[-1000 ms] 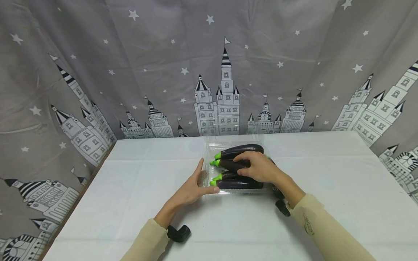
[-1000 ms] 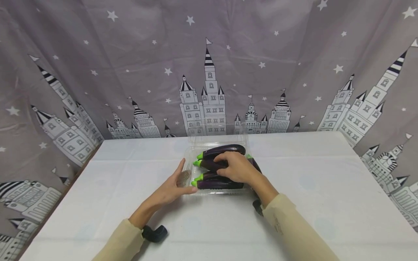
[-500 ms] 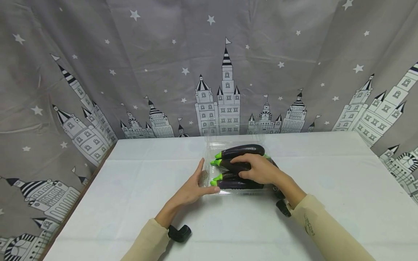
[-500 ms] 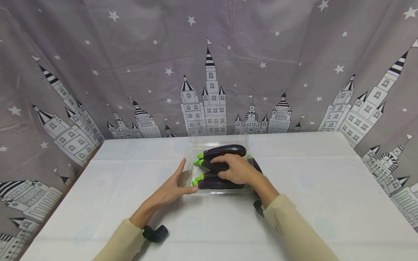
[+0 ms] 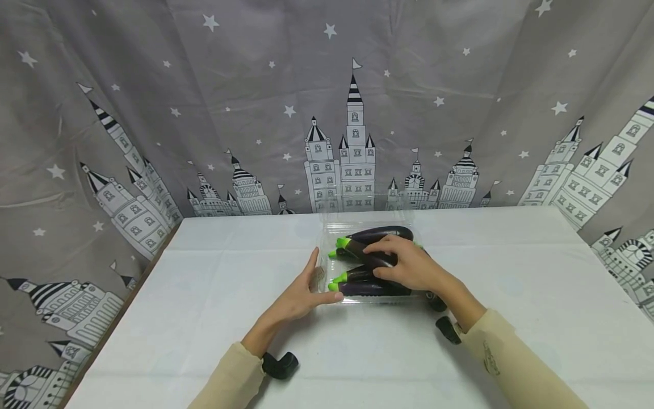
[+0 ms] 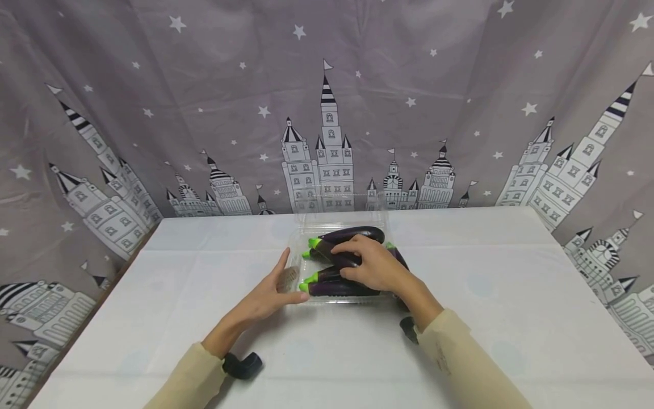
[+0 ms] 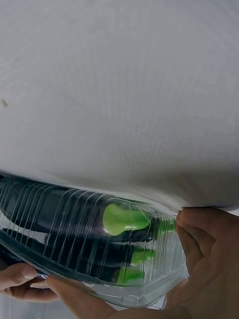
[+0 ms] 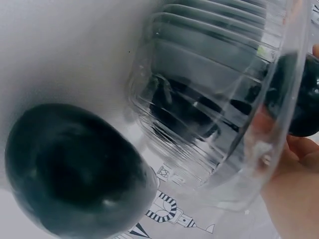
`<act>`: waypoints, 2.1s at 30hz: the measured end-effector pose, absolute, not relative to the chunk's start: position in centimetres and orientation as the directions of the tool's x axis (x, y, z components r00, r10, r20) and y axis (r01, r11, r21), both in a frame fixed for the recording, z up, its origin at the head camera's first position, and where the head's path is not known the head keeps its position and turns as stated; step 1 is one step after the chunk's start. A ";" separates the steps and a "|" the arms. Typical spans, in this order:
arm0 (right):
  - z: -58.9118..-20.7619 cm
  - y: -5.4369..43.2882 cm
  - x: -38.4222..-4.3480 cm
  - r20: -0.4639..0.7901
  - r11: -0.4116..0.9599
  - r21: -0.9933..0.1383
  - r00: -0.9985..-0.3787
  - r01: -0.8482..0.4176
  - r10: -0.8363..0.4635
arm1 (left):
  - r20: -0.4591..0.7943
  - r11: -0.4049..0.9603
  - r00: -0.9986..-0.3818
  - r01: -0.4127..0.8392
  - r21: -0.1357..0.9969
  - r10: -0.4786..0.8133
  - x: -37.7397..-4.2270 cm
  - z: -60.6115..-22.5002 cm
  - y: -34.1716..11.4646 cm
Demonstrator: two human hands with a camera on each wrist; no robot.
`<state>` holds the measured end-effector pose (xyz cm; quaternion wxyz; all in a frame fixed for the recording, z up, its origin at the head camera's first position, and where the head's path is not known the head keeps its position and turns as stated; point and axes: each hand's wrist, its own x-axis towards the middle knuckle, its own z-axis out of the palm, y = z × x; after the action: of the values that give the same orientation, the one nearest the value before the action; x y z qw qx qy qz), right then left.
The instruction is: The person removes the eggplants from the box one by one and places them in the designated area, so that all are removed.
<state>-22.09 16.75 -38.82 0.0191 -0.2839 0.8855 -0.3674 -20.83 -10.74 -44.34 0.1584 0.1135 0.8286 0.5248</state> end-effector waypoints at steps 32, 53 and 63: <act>-38.2 21.3 -18.2 0.241 0.393 -0.857 -0.933 -0.334 -0.269 | -0.138 0.434 -0.922 0.035 0.900 0.361 -21.0 -44.5 -10.7; -39.6 26.1 -16.5 0.244 0.562 -0.798 -0.969 -0.217 -0.027 | -0.137 0.441 -0.926 0.034 0.897 0.351 -21.0 -44.4 -10.6; -41.1 27.7 -16.4 0.082 0.599 -0.799 -0.996 -0.055 0.018 | -0.134 0.424 -0.924 0.033 0.905 0.358 -21.0 -44.6 -10.6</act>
<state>-16.39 27.71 -41.13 -0.0406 -0.0103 0.8933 -0.4475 -21.03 -10.61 -44.60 0.1551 0.1178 0.8294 0.5236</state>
